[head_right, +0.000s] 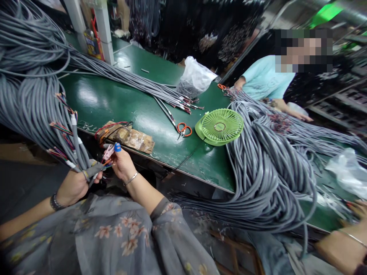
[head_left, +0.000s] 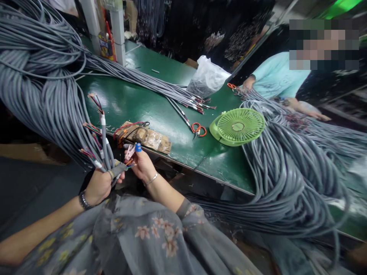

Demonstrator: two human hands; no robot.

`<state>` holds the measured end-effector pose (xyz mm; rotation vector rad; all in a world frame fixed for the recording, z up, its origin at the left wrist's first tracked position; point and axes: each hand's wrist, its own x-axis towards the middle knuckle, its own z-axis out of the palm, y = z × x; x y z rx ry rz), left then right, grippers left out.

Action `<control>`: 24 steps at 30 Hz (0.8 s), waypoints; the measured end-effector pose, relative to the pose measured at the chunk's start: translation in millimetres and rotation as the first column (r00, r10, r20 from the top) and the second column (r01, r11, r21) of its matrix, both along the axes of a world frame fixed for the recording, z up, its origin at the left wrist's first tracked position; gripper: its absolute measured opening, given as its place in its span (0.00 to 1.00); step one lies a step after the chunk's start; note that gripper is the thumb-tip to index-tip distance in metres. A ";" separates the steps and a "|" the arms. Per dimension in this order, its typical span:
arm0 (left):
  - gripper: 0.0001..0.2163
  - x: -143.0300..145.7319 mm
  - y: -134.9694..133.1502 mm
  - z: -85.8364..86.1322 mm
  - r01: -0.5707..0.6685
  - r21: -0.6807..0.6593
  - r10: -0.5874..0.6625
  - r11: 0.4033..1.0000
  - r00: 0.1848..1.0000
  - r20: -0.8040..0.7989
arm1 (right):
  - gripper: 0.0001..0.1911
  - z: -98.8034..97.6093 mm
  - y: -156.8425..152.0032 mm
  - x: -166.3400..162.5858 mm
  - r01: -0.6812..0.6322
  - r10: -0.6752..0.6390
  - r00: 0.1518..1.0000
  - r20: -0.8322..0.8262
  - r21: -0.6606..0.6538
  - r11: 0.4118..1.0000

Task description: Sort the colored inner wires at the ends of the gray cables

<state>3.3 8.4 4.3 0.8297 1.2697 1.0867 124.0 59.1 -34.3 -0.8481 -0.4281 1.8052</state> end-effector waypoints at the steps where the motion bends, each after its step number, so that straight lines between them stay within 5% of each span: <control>1: 0.12 0.4 0.6 -1.0 0.003 0.002 -0.003 1.000 1.000 -0.006 | 0.24 0.9 0.9 -0.5 0.012 -0.012 1.000 -0.019 -0.012 1.000; 16: 0.12 -4.8 -9.1 5.9 -0.037 -0.007 0.037 0.999 0.999 0.000 | 0.24 3.4 -2.0 1.8 -0.029 0.023 0.998 -0.061 -0.106 0.994; 24: 0.10 -3.8 -8.9 3.2 -0.097 -0.006 0.097 0.995 0.994 0.057 | 0.14 2.6 -3.4 7.0 -0.040 0.040 0.999 -0.027 -0.004 0.999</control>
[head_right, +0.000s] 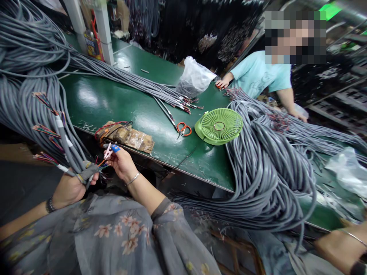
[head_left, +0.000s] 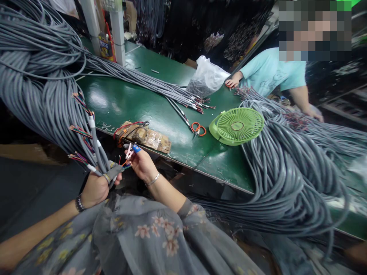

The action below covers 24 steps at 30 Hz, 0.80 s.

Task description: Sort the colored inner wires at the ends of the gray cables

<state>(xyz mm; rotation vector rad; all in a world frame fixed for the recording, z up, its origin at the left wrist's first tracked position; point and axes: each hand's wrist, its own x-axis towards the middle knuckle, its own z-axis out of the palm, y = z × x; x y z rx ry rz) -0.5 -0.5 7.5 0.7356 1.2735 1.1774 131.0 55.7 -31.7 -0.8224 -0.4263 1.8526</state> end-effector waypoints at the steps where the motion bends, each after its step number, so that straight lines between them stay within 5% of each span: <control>1: 0.10 1.0 0.3 0.1 -0.017 -0.007 0.017 1.000 1.000 0.002 | 0.15 -0.7 0.0 -0.2 -0.003 0.003 1.000 0.002 0.004 1.000; 7: 0.11 7.3 2.3 0.8 -0.043 0.006 0.043 0.999 0.999 0.000 | 0.24 -9.6 3.7 -2.7 -0.050 0.051 0.998 -0.021 0.024 0.998; 24: 0.15 14.8 7.2 0.8 -0.031 0.004 0.031 1.000 0.998 -0.058 | 0.22 -10.6 7.7 -13.8 0.007 -0.017 0.993 -0.118 -0.082 0.997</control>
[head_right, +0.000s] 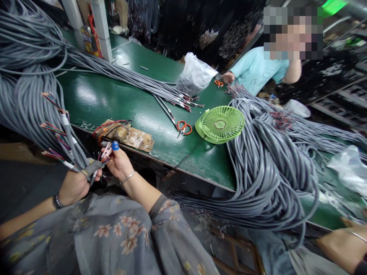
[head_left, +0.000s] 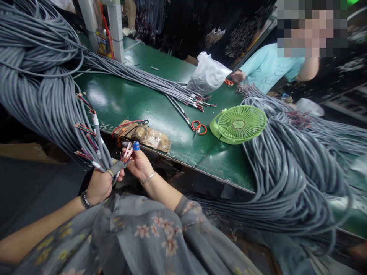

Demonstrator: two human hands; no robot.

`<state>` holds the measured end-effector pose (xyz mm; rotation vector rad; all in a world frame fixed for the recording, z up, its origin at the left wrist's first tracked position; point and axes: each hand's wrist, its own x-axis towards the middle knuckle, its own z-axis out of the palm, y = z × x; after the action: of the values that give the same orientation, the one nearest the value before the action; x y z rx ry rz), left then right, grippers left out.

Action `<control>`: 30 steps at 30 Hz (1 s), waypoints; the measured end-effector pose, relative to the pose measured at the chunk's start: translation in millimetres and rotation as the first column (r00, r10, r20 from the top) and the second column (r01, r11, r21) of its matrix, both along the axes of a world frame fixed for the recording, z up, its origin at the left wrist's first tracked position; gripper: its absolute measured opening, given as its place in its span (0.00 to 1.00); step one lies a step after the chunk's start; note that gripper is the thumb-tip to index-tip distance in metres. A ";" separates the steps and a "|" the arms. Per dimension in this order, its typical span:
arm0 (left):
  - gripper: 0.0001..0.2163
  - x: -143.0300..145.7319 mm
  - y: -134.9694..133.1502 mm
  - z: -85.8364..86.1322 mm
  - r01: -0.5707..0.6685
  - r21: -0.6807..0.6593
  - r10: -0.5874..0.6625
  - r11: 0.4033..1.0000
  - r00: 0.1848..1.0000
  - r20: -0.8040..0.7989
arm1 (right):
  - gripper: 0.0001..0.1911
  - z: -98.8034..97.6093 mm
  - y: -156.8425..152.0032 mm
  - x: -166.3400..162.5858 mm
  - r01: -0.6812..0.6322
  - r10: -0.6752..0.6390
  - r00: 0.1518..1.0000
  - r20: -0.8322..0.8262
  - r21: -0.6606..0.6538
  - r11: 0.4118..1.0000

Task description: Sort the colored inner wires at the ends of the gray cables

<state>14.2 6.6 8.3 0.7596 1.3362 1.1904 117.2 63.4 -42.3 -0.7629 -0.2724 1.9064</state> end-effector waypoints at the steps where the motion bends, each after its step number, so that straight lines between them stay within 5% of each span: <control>1: 0.16 -0.3 -0.2 -0.3 0.008 0.004 -0.008 1.000 1.000 -0.013 | 0.22 0.8 -0.4 -0.4 0.003 -0.003 1.000 0.000 -0.003 1.000; 8: 0.12 -11.9 -7.5 -12.0 0.061 0.040 -0.061 0.997 0.998 0.008 | 0.28 9.8 -6.0 6.1 -0.033 0.033 0.999 -0.002 -0.010 0.999; 12: 0.10 -17.2 -11.9 -21.1 0.048 0.048 -0.051 0.998 0.997 0.064 | 0.22 13.0 -6.9 11.6 -0.076 0.074 0.996 0.045 0.032 0.997; 15: 0.10 -14.1 -10.2 -17.1 -0.007 0.052 0.002 0.999 0.996 0.088 | 0.16 11.7 -5.9 12.2 -0.034 0.027 0.996 0.089 0.071 0.997; 24: 0.12 -2.1 -3.1 -0.6 -0.026 0.035 0.025 0.999 0.999 0.034 | 0.25 1.2 -8.4 10.5 0.035 -0.098 0.950 0.297 0.210 0.977; 30: 0.12 -0.7 -0.6 -5.3 0.003 0.071 -0.002 0.997 1.000 -0.008 | 0.23 6.0 -4.7 9.7 0.010 -0.030 0.985 0.169 0.117 0.993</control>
<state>13.5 6.1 3.0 0.8174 1.3047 1.2395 126.9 58.8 -36.3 -0.8489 -0.4763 1.7921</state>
